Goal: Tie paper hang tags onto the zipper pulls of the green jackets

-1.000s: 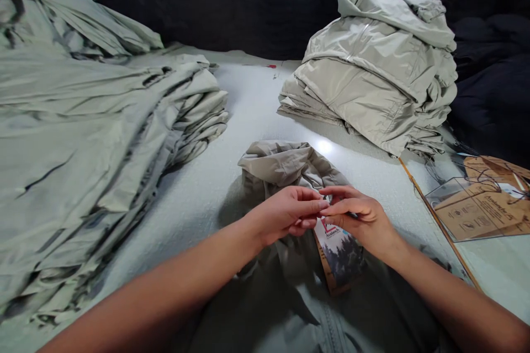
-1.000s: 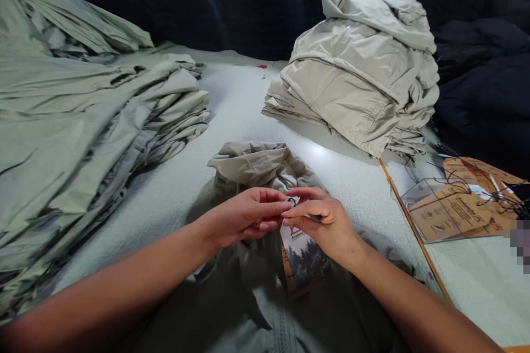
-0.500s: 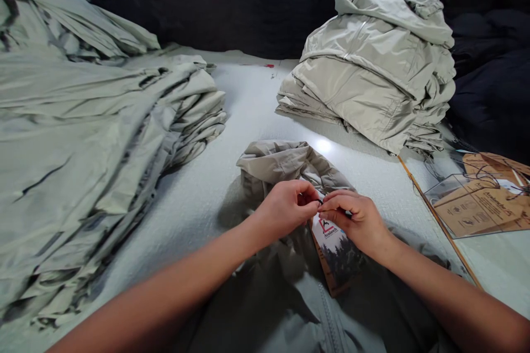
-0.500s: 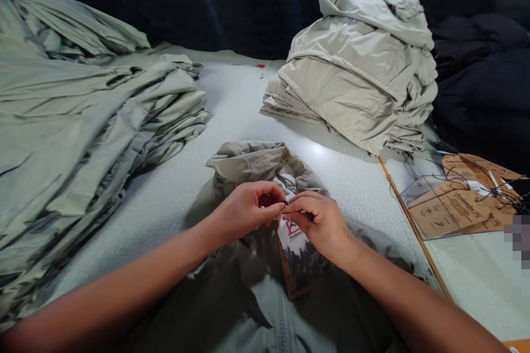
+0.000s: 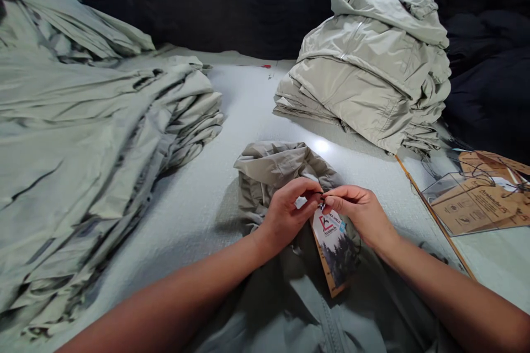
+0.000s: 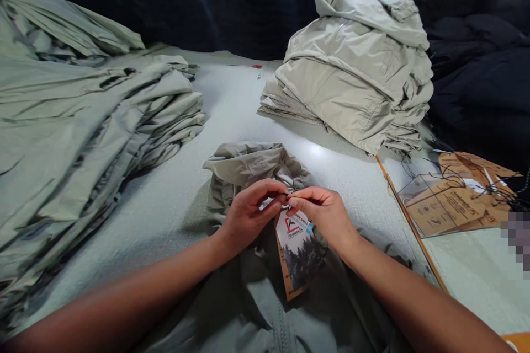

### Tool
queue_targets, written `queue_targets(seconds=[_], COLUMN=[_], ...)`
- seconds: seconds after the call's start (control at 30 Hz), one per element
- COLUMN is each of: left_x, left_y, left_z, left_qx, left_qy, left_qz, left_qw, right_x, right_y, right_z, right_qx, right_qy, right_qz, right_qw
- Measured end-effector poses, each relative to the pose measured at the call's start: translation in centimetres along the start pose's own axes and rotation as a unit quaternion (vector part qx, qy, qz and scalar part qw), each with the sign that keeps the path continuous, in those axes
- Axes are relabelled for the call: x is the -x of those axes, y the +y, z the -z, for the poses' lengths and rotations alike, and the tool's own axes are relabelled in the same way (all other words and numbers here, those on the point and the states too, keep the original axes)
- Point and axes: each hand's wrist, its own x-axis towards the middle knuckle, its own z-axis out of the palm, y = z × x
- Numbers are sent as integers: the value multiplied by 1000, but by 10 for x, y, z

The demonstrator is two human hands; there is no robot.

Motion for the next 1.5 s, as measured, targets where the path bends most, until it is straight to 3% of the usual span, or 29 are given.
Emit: queue_targets(seconds=[0.23,0.4,0.57,0.7,0.8,0.93,1.03,1.17,1.5], left_x=[-3,-3,-3,-5,-5,-3,-2,-3,-7], left_y=[1,2,4,7,10,11,10,10,12], left_z=[2,3,6,7,6,1,-2,-1,0], left_qx=[-32,-24,2,13,-8,14,46,91,162], left_qy=[-25,-36,-70,-103,-74,-17,-7,-10,-26], left_qz=[-99,-104,-39,-36,-23,78,139,191,256], left_qw=[994,994,997,994,997,997,989,977,953], right_x=[-3,-4,-4,-6,-5,-1,2,5,2], right_y=[-5,-10,-9,-8,-10,-12,-11,-10,-9], right_z=[2,7,15,19,16,7,2,1,7], right_qx=[-95,-76,-15,11,28,53,76,129,155], right_qy=[-14,-55,-93,-110,-89,-21,-1,-6,-57], right_qz=[-95,-107,-122,-140,-114,-31,21,60,55], right_qw=[991,990,988,984,989,998,997,990,985])
